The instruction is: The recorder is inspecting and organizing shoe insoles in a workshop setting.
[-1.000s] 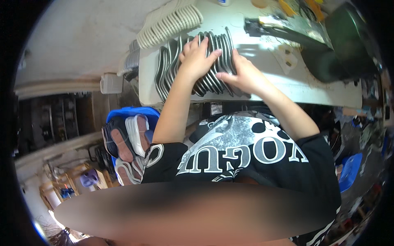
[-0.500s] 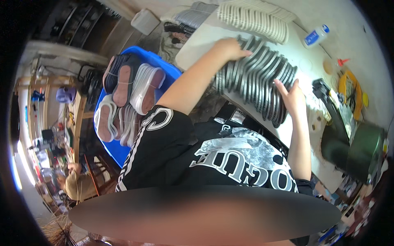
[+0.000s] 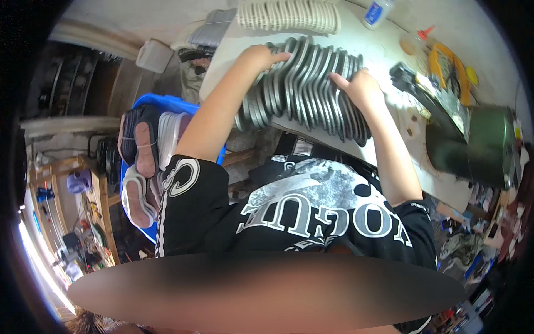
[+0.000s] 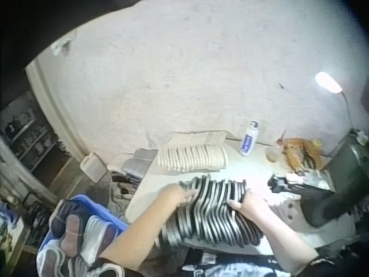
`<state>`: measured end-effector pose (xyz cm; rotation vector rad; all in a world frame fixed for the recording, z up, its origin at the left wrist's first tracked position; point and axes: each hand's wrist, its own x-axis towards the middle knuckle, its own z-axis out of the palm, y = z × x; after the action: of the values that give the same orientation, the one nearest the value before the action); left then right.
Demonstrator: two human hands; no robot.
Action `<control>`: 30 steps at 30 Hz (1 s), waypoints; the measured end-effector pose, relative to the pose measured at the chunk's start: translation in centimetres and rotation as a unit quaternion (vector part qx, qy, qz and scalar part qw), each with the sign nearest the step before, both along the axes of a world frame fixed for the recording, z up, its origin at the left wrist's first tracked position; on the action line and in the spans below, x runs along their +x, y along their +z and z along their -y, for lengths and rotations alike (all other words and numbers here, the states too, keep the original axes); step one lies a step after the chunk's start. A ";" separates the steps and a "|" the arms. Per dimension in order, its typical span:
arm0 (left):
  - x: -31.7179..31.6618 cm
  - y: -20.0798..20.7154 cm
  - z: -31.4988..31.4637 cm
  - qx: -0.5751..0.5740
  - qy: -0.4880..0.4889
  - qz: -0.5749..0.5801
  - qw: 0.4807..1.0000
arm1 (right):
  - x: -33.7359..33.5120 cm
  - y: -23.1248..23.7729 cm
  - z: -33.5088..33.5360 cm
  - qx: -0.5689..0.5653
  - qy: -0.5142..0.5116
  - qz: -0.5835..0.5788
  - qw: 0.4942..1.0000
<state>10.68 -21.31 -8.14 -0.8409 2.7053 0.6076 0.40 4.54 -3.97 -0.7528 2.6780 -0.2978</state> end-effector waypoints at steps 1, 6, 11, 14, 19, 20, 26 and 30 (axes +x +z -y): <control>-0.1 -0.6 0.5 -0.034 -0.006 -0.004 0.999 | 0.0 0.0 -0.1 -0.004 0.002 -0.003 1.000; 4.0 1.2 2.0 0.420 0.042 -0.022 0.906 | -2.6 -4.3 -5.6 -0.165 -0.150 0.248 0.943; 8.6 0.3 -4.9 0.489 0.105 -0.256 0.827 | 2.1 -3.1 -5.0 -0.380 -0.275 0.393 0.791; 9.5 -0.1 -5.7 0.502 0.114 -0.308 0.800 | 1.7 -2.9 -5.4 -0.403 -0.254 0.508 0.717; 9.3 0.9 -5.8 0.477 0.067 -0.339 0.808 | 3.0 -2.5 -5.3 -0.427 -0.151 0.440 0.775; 9.4 3.2 -6.1 0.479 0.050 -0.351 0.803 | 3.3 -1.1 -5.0 -0.469 -0.138 0.397 0.777; 13.2 9.4 -5.0 0.396 -0.011 -0.481 0.782 | 4.0 5.2 -5.2 -0.534 0.033 0.209 0.819; 13.1 4.5 -4.2 0.241 -0.086 -0.455 0.853 | 4.1 -2.1 -6.2 -0.410 0.037 0.016 0.911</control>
<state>23.80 -17.12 -3.64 -0.1548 3.0401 1.9342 4.45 10.70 -6.12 -1.0394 2.4231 -1.4494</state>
